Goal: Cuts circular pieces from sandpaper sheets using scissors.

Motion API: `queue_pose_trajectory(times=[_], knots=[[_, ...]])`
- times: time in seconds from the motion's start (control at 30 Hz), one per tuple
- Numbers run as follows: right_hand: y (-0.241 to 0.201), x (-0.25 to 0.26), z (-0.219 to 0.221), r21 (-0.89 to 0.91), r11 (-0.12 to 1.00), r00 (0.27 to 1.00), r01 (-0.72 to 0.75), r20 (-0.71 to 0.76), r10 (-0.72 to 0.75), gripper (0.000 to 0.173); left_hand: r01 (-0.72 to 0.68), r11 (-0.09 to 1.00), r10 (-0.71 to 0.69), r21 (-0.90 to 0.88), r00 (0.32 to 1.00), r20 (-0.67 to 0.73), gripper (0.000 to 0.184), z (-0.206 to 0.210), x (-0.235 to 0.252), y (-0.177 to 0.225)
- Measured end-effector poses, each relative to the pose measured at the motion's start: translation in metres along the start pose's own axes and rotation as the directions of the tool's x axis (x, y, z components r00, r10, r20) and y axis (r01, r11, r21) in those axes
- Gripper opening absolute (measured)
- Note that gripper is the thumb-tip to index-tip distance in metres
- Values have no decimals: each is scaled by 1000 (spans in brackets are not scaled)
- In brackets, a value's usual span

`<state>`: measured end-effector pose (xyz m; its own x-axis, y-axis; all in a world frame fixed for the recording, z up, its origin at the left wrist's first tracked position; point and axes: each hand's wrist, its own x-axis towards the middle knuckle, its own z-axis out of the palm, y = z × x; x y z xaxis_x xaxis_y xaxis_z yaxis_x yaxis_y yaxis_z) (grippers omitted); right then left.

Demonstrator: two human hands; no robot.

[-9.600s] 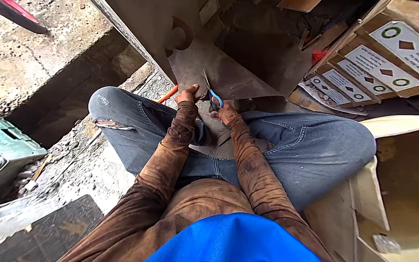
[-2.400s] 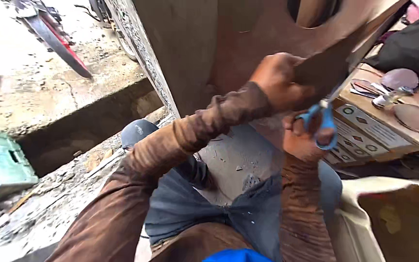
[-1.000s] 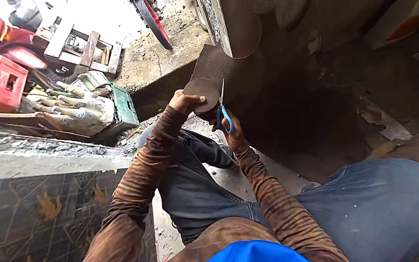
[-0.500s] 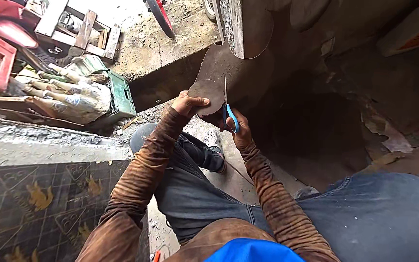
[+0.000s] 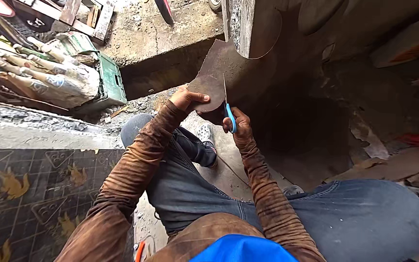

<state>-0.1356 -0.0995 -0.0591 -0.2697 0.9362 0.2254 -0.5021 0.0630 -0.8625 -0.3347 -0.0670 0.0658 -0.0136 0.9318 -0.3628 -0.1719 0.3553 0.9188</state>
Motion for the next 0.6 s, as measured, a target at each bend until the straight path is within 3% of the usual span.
queue_pose_trajectory(times=[0.2, 0.47, 0.6], knots=[[4, -2, -10, 5, 1000, 999, 0, 47, 0, 40, 39, 999, -40, -30, 999, -26, 26, 2, -3, -4], [-14, 8, -21, -42, 998, 991, -35, 129, 40, 60, 28, 994, -22, -101, 998, 58, 30, 6, -6, -10], [-12, 8, -23, -54, 999, 988, -5, 153, 13, 56, 26, 994, -23, -108, 999, 35, 34, 4, -7, -10]])
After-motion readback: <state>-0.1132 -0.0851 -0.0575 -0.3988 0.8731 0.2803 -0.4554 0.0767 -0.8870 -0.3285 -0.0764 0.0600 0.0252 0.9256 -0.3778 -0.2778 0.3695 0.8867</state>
